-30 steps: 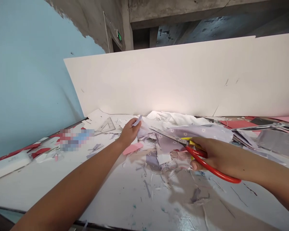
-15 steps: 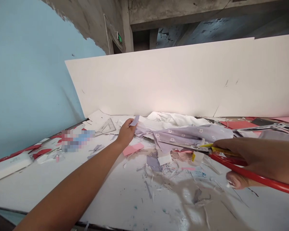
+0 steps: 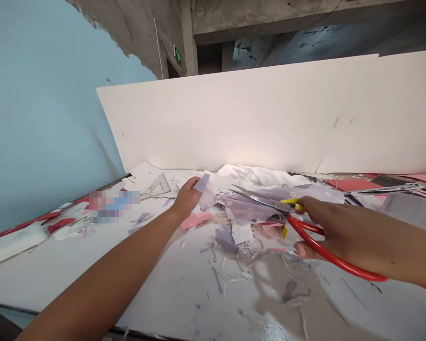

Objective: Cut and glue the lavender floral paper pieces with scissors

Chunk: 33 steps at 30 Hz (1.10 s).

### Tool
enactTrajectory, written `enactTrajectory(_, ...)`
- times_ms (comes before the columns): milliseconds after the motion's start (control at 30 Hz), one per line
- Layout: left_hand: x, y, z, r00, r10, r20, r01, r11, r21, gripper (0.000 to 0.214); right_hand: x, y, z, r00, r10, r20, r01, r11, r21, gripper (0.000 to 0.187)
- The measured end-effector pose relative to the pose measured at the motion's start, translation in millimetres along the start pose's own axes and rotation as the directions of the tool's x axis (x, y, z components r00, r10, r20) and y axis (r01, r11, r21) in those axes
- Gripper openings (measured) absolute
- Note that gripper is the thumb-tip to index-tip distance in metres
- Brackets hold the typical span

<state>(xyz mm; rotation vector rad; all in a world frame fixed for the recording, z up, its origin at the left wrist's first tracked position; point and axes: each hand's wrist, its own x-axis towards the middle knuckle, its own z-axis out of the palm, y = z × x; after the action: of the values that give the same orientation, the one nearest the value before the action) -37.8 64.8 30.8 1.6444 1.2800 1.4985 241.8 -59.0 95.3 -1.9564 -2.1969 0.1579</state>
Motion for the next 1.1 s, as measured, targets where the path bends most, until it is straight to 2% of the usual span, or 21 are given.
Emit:
enactTrajectory(133,-9,16,0.8,0.997,0.039,0.068,-0.038,0.999,-0.023,0.017,24,-19,-2,0.997,-0.071,0.028,0.075,0.986,-0.149,0.046)
enactTrajectory(300,-12,20,0.7,0.996,0.074,0.057,-0.074,0.997,0.015,0.015,42,-32,2,0.989,-0.144,0.041,0.150,0.947,-0.283,0.052)
enactTrajectory(433,-13,21,-0.3,0.991,0.119,0.059,-0.125,0.984,0.124,0.011,49,-38,1,0.980,-0.186,0.064,0.197,0.937,-0.288,0.053)
enactTrajectory(667,-14,23,-1.7,0.987,0.141,0.078,-0.153,0.974,0.169,0.012,55,-52,-4,0.963,-0.247,0.103,0.267,0.916,-0.299,0.047)
enactTrajectory(767,-14,23,-1.7,0.988,0.126,0.095,-0.140,0.976,0.166,0.013,58,-58,-5,0.965,-0.223,0.140,0.257,0.912,-0.319,0.049)
enactTrajectory(867,-13,21,-2.1,0.988,0.107,0.114,-0.124,0.981,0.152,0.013,62,-59,-5,0.957,-0.255,0.137,0.287,0.903,-0.320,0.048)
enactTrajectory(1100,-9,18,-4.5,0.994,0.055,0.099,-0.058,0.998,0.028,0.021,73,-49,0,0.950,-0.297,0.096,0.312,0.892,-0.326,0.023)
